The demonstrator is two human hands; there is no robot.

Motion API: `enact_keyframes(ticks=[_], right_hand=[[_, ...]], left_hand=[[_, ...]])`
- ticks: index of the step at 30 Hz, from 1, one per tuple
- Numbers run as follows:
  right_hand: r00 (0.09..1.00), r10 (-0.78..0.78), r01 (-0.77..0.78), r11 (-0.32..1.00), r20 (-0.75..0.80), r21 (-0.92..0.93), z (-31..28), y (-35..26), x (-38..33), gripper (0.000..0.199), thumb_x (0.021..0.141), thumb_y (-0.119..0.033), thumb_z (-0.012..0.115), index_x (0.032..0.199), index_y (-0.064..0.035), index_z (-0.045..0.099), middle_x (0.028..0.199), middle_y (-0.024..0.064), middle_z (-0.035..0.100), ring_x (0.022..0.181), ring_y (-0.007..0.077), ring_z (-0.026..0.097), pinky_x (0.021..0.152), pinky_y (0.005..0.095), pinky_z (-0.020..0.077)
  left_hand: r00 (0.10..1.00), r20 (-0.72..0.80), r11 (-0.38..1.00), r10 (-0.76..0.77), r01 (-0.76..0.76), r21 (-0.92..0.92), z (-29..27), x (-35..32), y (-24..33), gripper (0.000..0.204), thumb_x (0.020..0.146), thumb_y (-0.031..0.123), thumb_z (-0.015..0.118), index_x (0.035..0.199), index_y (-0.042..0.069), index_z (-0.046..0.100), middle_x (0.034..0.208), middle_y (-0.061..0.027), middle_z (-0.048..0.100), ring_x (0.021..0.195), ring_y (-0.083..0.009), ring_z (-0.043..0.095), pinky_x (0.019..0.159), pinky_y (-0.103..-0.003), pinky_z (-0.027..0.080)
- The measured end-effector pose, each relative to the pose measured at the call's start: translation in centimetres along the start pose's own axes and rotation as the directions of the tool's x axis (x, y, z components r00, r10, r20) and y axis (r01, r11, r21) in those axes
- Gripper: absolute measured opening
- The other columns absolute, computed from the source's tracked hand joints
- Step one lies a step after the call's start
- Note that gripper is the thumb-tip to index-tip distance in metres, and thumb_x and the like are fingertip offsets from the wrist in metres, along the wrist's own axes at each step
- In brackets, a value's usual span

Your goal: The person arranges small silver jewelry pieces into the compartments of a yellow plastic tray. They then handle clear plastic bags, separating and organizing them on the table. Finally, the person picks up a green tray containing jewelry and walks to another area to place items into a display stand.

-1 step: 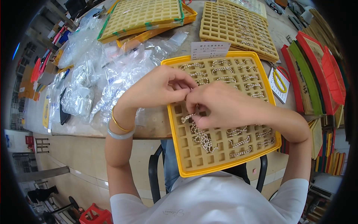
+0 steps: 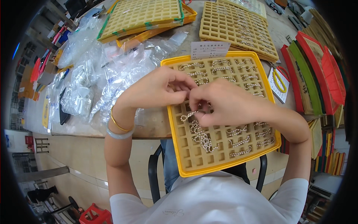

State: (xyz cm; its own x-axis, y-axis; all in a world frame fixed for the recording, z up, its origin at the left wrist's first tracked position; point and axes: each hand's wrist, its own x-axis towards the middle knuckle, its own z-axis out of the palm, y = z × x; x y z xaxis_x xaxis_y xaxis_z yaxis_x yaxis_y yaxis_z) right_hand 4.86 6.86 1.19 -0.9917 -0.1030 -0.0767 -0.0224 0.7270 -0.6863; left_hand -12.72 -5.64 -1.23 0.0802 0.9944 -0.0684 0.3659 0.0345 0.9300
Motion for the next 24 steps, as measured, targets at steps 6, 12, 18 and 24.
enact_keyframes(ticks=[6, 12, 18, 24], right_hand=[[0.988, 0.153, -0.150, 0.969, -0.002, 0.198, -1.3, 0.5, -1.4, 0.013, 0.074, -0.010, 0.065, 0.082, 0.0009, 0.064, 0.073, 0.0127, 0.066, 0.068, 0.0221, 0.066, 0.067, 0.0305, 0.0521], [0.990, 0.144, -0.143, 0.975, 0.005, 0.172, -1.0, 1.1, -2.4, 0.014, 0.077, -0.009, 0.065, 0.086, 0.0020, 0.065, 0.074, 0.0131, 0.067, 0.071, 0.0231, 0.067, 0.069, 0.0319, 0.0528], [0.998, 0.062, -0.064, 0.996, -0.024, -0.055, -0.1, 1.9, -3.1, 0.015, 0.075, -0.009, 0.068, 0.089, -0.0012, 0.066, 0.076, 0.0114, 0.065, 0.067, 0.0222, 0.064, 0.064, 0.0321, 0.0514], [0.998, -0.063, 0.063, 0.995, 0.007, -0.074, -0.1, 0.8, -2.5, 0.015, 0.079, -0.012, 0.064, 0.088, -0.0005, 0.067, 0.081, 0.0156, 0.065, 0.078, 0.0317, 0.064, 0.071, 0.0419, 0.0511]], left_hand=[[0.984, 0.136, 0.987, -0.111, 0.125, -0.097, 2.1, 0.3, 1.8, 0.029, 0.078, 0.009, 0.068, 0.103, -0.002, 0.060, 0.080, -0.0029, 0.066, 0.069, -0.0061, 0.057, 0.064, -0.020, 0.049], [0.981, 0.105, 0.986, -0.160, 0.153, 0.068, 2.2, 0.2, 1.7, 0.027, 0.077, 0.004, 0.071, 0.102, 0.000, 0.062, 0.076, -0.0005, 0.066, 0.063, -0.0012, 0.055, 0.057, -0.016, 0.045], [0.995, 0.100, 0.992, 0.013, -0.025, 0.121, 2.4, 0.1, 0.7, 0.020, 0.077, 0.005, 0.072, 0.095, -0.001, 0.065, 0.078, -0.0027, 0.068, 0.065, -0.0029, 0.060, 0.057, -0.016, 0.047], [0.985, 0.155, 0.972, -0.070, 0.033, 0.232, 1.4, -0.5, 2.2, 0.018, 0.078, 0.005, 0.072, 0.094, 0.001, 0.066, 0.073, -0.0035, 0.066, 0.060, -0.0042, 0.059, 0.054, -0.017, 0.047]])
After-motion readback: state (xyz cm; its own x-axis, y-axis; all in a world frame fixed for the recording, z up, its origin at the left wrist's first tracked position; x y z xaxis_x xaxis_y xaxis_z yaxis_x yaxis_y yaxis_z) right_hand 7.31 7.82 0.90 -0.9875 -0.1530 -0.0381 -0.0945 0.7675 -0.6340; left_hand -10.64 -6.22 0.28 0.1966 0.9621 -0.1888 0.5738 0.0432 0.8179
